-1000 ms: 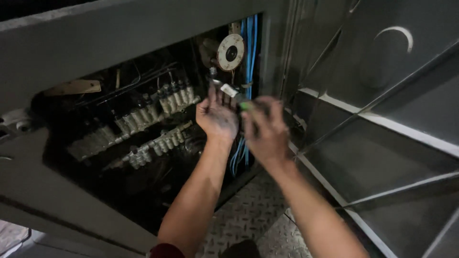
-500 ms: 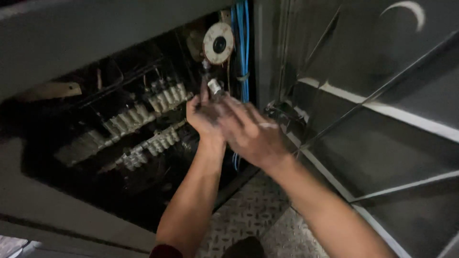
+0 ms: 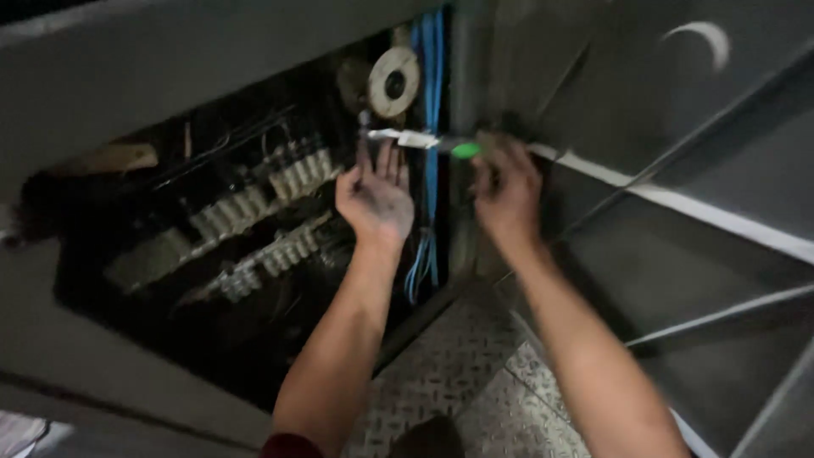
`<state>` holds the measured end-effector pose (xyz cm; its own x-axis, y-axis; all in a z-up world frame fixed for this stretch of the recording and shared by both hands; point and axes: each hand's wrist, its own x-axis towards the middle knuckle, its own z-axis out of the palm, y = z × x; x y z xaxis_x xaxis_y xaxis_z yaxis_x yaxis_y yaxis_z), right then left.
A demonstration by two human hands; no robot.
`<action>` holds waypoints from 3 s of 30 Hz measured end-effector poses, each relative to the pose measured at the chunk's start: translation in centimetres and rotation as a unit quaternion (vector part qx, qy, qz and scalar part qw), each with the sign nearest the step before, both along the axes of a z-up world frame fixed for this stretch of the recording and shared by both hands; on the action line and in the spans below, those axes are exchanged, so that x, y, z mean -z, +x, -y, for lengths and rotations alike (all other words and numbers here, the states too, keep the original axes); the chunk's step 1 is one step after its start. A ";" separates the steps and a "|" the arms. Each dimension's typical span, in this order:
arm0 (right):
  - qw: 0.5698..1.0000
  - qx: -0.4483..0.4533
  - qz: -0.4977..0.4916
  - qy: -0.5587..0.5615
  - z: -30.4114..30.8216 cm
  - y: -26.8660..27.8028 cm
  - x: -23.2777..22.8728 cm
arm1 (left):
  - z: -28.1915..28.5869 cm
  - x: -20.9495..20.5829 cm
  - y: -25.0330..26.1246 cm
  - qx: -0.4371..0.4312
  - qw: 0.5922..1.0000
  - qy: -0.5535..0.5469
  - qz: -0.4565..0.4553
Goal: Performing maintenance on an offset printing machine using a socket wrench to work on internal components.
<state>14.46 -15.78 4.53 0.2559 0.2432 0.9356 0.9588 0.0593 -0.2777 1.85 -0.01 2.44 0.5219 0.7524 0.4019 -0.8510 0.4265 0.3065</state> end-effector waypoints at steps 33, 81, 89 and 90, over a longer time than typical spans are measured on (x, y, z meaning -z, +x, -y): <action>0.964 -0.265 -0.001 -0.031 1.6 -0.1 -0.8 | 0.2 1.2 0.6 -0.030 0.999 0.028 -0.008; 0.954 -0.221 -0.199 -0.045 3.6 -5.0 -0.9 | 0.2 1.5 -0.3 -0.034 0.999 -0.009 -0.016; 0.974 -0.223 0.018 -0.027 1.5 -12.3 -0.4 | -0.3 1.8 -1.0 0.022 0.998 0.015 0.065; 0.974 -0.222 0.020 -0.025 0.9 -12.9 -0.1 | -0.3 2.2 -0.6 0.023 0.997 0.017 0.066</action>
<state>1.52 -16.67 4.62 0.0790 0.3665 0.9271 0.8513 0.4590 -0.2540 1.20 0.27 0.28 0.4958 0.7138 0.4947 -0.8650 0.4565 0.2083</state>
